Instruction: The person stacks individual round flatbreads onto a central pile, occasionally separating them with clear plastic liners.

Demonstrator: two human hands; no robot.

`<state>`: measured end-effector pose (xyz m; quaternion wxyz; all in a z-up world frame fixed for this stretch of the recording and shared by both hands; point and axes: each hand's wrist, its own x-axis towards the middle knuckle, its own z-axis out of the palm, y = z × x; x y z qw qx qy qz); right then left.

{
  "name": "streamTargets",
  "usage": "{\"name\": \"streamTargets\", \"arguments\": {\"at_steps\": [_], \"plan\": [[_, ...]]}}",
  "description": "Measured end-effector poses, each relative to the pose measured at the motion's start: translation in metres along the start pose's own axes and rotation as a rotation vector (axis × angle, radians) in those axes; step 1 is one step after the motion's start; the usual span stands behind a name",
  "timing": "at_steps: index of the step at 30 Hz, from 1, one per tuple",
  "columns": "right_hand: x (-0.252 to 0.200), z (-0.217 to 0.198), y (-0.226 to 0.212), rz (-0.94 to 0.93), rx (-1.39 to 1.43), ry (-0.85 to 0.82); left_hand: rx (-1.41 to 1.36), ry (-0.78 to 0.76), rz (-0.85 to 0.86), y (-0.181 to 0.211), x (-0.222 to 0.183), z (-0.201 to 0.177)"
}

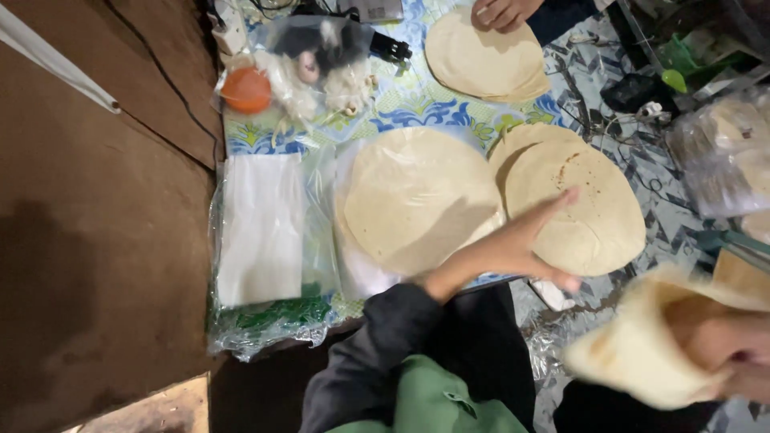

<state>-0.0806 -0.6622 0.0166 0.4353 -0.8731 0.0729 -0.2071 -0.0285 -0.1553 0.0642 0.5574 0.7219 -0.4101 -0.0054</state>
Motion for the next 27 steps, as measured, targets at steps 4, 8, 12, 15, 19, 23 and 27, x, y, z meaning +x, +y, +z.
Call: {"name": "streamTargets", "arguments": {"at_steps": [4,8,12,15,19,23,27], "plan": [[0.018,0.046,-0.032,0.017,0.049,-0.080,-0.700,-0.349,-0.072,0.029,-0.061,-0.021],[0.027,0.117,-0.072,0.036,0.105,-0.162,-0.890,-0.598,-0.391,-0.002,-0.135,-0.008],[0.034,0.184,-0.127,0.055,0.154,-0.235,-0.961,-0.601,-0.347,0.000,-0.170,-0.044],[0.029,0.233,-0.165,0.056,0.196,-0.283,-0.800,-0.325,-0.408,-0.024,-0.194,-0.087],[0.025,0.293,-0.200,0.051,0.255,-0.360,-0.618,0.546,-0.589,-0.053,-0.173,-0.139],[0.002,0.328,-0.197,0.047,0.293,-0.409,-0.360,0.590,-0.522,-0.108,-0.157,-0.166],[0.000,0.341,-0.191,0.248,0.364,-0.437,-0.191,0.643,-0.668,-0.135,-0.158,-0.165]]}}
